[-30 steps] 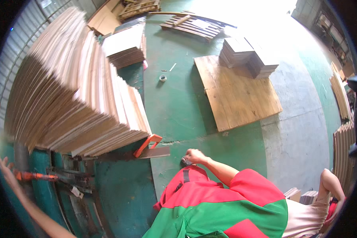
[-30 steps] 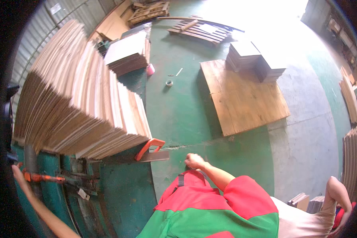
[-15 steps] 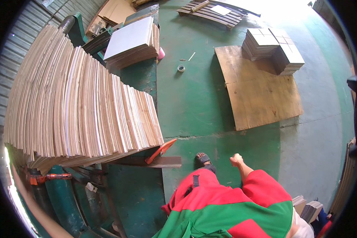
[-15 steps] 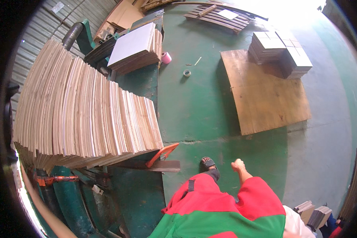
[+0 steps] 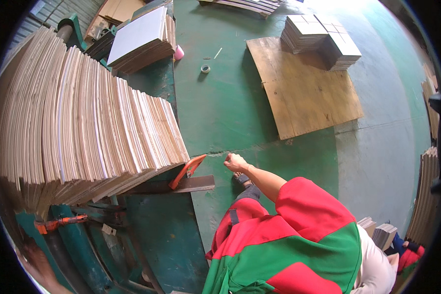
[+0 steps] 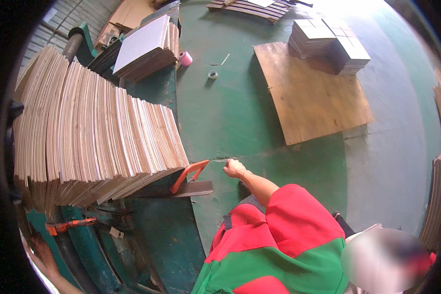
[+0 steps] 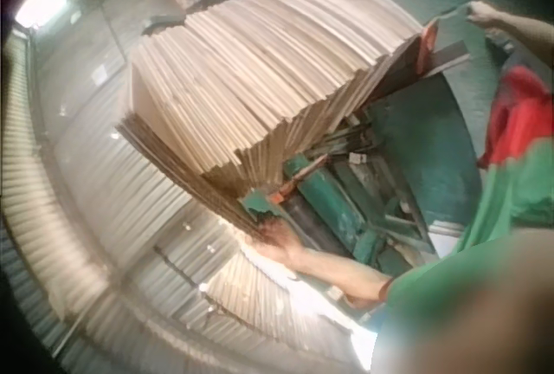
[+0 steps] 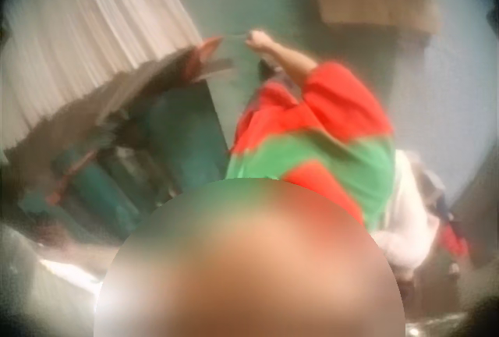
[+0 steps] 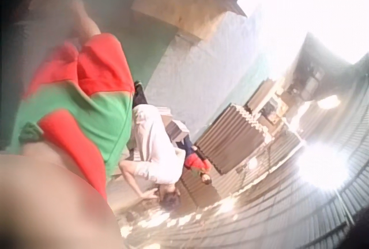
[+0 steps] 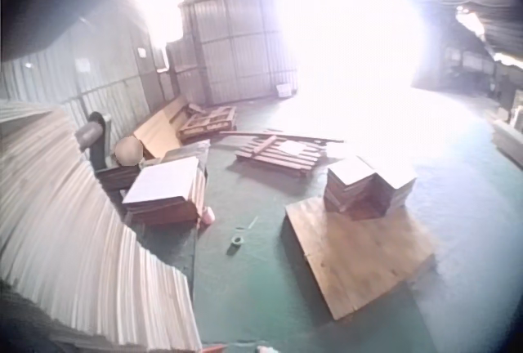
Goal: The person repeatedly picks up flat cardboard sheets, places them into a guillotine-style cutting machine, and removes the cut pieces. The person stacks the processed cardboard sheets on a nearby pile. Other workers are visible in the background handling similar materials.
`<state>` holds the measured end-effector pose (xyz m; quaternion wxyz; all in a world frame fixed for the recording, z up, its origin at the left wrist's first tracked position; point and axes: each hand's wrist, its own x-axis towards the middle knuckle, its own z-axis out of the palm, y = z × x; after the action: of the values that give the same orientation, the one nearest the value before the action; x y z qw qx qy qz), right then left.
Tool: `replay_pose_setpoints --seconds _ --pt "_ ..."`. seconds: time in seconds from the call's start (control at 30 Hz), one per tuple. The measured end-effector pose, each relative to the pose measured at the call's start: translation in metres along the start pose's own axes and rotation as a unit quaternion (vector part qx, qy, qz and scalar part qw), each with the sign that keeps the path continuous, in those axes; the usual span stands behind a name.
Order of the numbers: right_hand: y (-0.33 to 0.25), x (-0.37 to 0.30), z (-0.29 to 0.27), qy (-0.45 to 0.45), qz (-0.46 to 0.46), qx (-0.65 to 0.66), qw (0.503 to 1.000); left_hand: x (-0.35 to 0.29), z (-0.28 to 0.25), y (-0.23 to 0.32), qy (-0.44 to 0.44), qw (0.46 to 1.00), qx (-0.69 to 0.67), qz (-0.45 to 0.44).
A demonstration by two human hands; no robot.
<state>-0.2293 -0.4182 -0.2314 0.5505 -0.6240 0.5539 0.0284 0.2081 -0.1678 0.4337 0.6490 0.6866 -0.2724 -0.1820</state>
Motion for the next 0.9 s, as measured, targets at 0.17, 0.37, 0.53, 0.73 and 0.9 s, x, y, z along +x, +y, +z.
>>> replay_pose_setpoints --seconds 0.17,0.37,0.53,0.73,0.9 --pt "0.058 -0.043 0.013 0.011 0.055 0.031 0.998 -0.079 0.025 -0.016 -0.042 0.973 0.146 0.173" --pt "0.085 -0.14 0.044 0.013 0.16 0.249 0.955 -0.16 -0.029 -0.094 -0.279 0.887 -0.36 -0.077" --pt "0.005 -0.215 0.05 -0.076 0.018 0.473 0.877 -0.251 -0.052 -0.261 -0.094 0.973 -0.194 -0.085" --pt "-0.092 -0.271 0.054 -0.324 -0.052 0.507 0.797 -0.386 -0.012 -0.413 0.071 0.975 0.007 -0.212" --pt "-0.148 -0.287 0.107 -0.216 -0.203 0.082 0.952 -0.435 -0.056 -0.415 0.183 0.964 0.076 -0.179"
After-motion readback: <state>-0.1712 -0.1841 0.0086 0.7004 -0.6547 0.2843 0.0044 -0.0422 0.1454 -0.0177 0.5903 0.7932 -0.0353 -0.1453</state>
